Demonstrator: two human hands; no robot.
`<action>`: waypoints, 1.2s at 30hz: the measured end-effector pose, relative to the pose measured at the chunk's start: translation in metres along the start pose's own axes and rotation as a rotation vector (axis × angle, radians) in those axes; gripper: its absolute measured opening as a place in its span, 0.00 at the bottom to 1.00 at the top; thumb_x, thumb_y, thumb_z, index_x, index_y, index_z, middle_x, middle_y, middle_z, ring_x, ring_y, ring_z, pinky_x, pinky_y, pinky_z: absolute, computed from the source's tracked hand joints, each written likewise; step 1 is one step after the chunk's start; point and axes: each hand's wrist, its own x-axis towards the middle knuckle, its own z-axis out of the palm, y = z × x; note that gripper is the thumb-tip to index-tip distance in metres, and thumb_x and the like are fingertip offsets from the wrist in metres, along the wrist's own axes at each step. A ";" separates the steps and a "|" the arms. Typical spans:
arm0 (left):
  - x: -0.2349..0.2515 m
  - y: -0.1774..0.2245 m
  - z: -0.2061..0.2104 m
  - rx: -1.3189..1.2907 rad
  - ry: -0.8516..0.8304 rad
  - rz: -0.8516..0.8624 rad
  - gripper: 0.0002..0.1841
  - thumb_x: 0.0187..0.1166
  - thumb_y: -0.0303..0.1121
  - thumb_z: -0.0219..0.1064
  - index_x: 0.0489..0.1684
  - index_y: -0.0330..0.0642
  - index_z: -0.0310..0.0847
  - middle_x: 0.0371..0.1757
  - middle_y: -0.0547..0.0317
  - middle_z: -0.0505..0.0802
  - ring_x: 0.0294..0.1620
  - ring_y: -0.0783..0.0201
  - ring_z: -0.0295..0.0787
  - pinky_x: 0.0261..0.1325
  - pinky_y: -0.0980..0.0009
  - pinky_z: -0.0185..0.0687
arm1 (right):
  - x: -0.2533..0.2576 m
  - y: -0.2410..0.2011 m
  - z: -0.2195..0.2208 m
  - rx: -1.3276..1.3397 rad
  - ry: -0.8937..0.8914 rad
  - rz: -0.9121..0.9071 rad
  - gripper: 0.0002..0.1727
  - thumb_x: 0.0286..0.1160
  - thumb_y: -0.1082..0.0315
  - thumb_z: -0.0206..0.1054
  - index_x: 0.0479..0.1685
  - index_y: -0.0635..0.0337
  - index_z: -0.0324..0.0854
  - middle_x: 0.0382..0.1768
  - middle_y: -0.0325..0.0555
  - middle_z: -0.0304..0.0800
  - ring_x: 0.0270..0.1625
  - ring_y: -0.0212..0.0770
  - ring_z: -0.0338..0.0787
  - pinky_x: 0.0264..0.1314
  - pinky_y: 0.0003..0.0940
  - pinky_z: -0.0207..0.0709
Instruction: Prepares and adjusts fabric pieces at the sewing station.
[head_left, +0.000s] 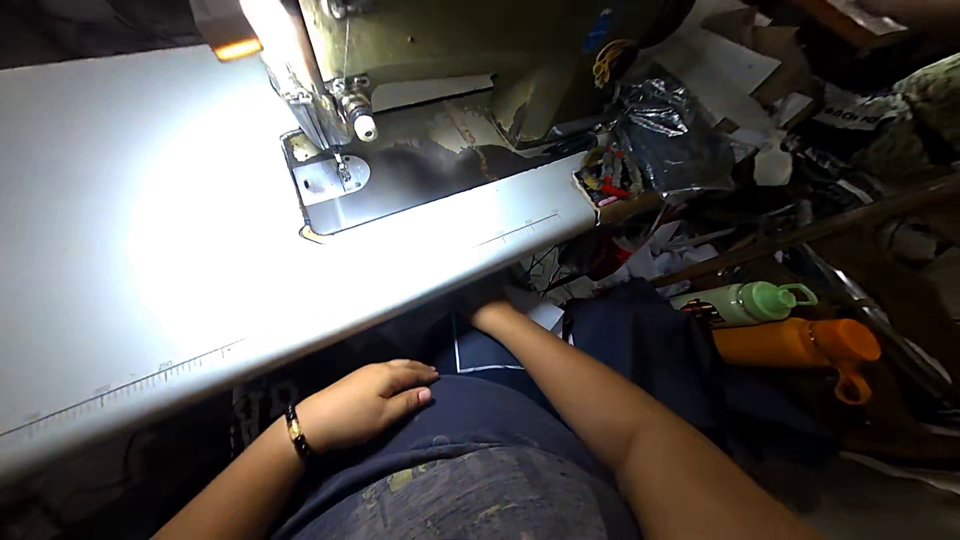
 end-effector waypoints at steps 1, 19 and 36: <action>-0.006 -0.004 0.002 -0.011 0.004 -0.009 0.27 0.93 0.49 0.49 0.82 0.46 0.77 0.83 0.54 0.80 0.86 0.61 0.72 0.90 0.59 0.60 | -0.011 -0.005 -0.005 0.010 -0.031 -0.071 0.23 0.88 0.61 0.55 0.74 0.63 0.80 0.73 0.65 0.82 0.81 0.65 0.75 0.83 0.68 0.63; -0.032 0.017 -0.007 -0.613 0.750 0.476 0.21 0.93 0.46 0.54 0.67 0.41 0.85 0.64 0.56 0.94 0.68 0.60 0.89 0.74 0.63 0.84 | 0.009 0.090 -0.170 -0.103 0.818 0.234 0.22 0.86 0.65 0.56 0.75 0.56 0.81 0.80 0.59 0.76 0.85 0.67 0.68 0.78 0.79 0.53; -0.034 0.013 -0.051 -1.240 0.832 0.134 0.28 0.96 0.38 0.27 0.78 0.40 0.71 0.54 0.48 0.96 0.37 0.61 0.95 0.40 0.68 0.92 | 0.021 0.035 -0.147 -0.097 0.902 -0.400 0.13 0.84 0.75 0.57 0.54 0.70 0.87 0.53 0.69 0.87 0.57 0.69 0.88 0.61 0.66 0.80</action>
